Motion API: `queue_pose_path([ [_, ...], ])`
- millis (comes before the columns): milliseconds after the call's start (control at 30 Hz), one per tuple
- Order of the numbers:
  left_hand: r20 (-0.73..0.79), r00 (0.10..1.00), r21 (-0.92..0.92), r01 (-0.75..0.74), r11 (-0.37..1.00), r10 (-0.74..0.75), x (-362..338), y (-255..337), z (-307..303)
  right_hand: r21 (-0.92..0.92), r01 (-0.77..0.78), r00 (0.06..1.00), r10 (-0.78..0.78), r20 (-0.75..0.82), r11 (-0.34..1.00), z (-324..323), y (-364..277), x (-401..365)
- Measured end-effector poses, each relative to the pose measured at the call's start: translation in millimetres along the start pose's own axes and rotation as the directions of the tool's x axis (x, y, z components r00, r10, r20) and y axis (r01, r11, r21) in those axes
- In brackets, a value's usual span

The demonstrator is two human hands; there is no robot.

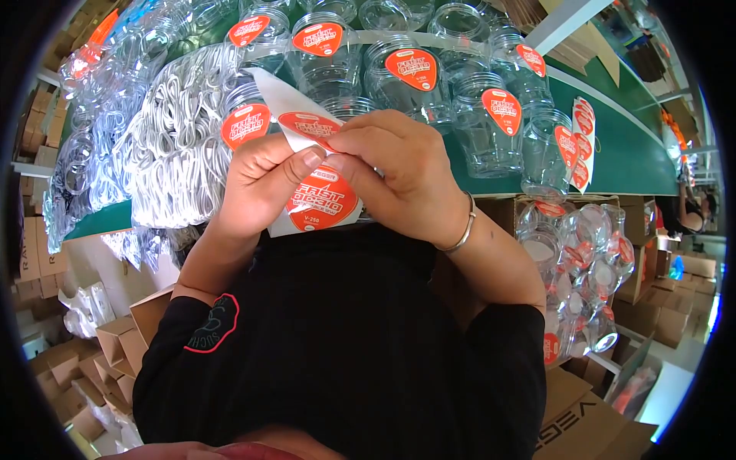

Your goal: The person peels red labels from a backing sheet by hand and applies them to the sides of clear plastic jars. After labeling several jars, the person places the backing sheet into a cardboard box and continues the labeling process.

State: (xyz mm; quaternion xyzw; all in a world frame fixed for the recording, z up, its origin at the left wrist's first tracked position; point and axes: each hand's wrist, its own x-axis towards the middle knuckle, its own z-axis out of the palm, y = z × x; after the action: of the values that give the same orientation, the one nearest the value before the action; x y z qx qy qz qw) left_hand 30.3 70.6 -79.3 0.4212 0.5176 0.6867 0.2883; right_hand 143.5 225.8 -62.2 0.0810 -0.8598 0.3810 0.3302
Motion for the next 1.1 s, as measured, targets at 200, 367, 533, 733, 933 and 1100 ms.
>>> queue_pose_path([
  [200, 0.045, 0.999, 0.067, -0.026, 0.997, 0.023, 0.1, 2.2, -2.0, 0.393, -0.253, 0.966, 0.253, 0.053, 0.884, 2.3, 7.3, -6.5],
  [367, 0.013, 1.000, -0.022, 0.000, 1.000, 0.001, 0.8, -4.4, -1.4, 0.324, -0.273, 0.962, 0.263, 0.073, 0.906, 1.2, -5.3, -1.8],
  [533, 0.080, 0.986, 0.179, -0.161, 0.971, 0.149, 2.4, -3.8, -2.1, 0.358, -0.192, 0.981, 0.180, 0.068, 0.914, -1.3, 4.6, -4.0],
  [733, 0.146, 0.971, 0.333, -0.226, 0.915, 0.187, 1.1, -2.9, -5.5, 0.439, -0.358, 0.934, 0.324, 0.152, 0.824, 1.0, 0.8, -8.2],
  [933, 0.165, 0.957, 0.356, -0.282, 0.891, 0.237, 1.8, 0.5, -2.7, 0.577, -0.458, 0.878, 0.447, 0.172, 0.676, 0.9, 0.6, -7.9],
  [1100, 0.181, 0.976, 0.312, -0.177, 0.934, 0.124, 1.4, 7.9, -5.9, 0.684, -0.523, 0.801, 0.567, 0.191, 0.508, -3.9, 3.0, -3.6],
])
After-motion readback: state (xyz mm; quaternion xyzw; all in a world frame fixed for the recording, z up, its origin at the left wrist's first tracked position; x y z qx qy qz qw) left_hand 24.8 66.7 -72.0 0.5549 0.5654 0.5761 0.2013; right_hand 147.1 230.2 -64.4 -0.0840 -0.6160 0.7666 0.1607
